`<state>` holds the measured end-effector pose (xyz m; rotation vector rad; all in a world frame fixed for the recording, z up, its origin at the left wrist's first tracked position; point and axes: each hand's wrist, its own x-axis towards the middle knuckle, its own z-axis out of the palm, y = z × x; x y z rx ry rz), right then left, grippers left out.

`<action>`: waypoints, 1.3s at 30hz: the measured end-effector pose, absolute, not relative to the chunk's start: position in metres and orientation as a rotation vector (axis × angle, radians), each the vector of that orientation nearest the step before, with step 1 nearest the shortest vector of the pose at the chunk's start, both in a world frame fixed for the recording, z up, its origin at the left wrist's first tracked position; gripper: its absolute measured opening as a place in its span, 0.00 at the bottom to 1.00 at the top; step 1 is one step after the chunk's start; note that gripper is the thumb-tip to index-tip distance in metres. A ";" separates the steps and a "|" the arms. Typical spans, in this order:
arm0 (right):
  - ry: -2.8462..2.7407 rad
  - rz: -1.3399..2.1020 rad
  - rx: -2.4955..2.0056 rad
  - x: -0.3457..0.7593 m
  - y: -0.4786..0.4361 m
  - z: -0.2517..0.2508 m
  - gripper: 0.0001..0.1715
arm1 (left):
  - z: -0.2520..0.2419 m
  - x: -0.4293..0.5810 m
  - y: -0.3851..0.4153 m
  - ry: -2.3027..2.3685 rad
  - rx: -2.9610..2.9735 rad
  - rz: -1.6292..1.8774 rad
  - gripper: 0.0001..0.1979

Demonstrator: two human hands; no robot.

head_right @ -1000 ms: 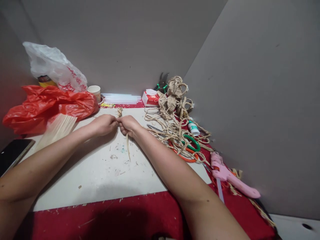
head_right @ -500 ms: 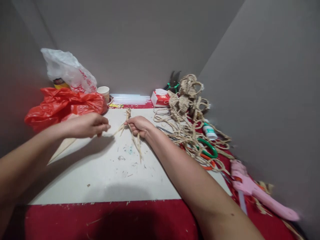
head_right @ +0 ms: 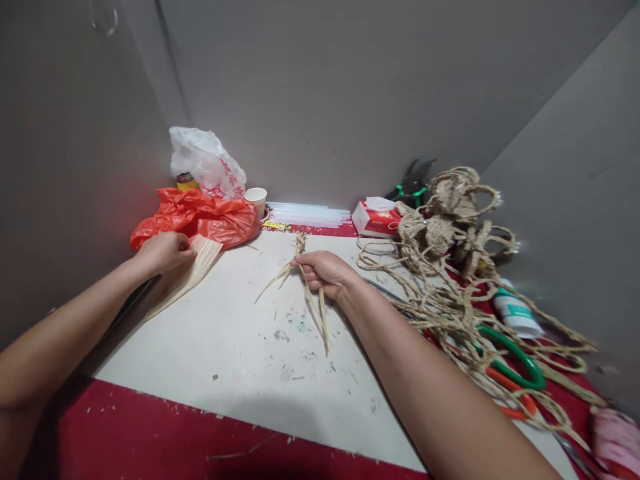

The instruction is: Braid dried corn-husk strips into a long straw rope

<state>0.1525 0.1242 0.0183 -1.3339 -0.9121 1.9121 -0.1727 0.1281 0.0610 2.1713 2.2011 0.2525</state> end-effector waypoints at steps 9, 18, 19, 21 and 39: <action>-0.971 1.909 -1.295 0.153 0.125 0.018 0.05 | 0.072 -0.125 0.118 1.377 1.403 0.863 0.14; -0.997 1.939 -1.193 0.158 0.131 0.013 0.07 | 0.040 -0.052 0.113 1.176 1.218 0.670 0.14; -0.996 1.942 -1.196 0.158 0.131 0.014 0.07 | 0.039 -0.049 0.113 1.169 1.245 0.624 0.14; -1.002 1.946 -1.194 0.158 0.130 0.015 0.06 | 0.038 -0.047 0.117 1.160 1.326 0.459 0.13; -1.131 1.993 -1.140 0.172 0.134 0.019 0.05 | 0.029 0.014 0.153 0.985 1.185 0.447 0.09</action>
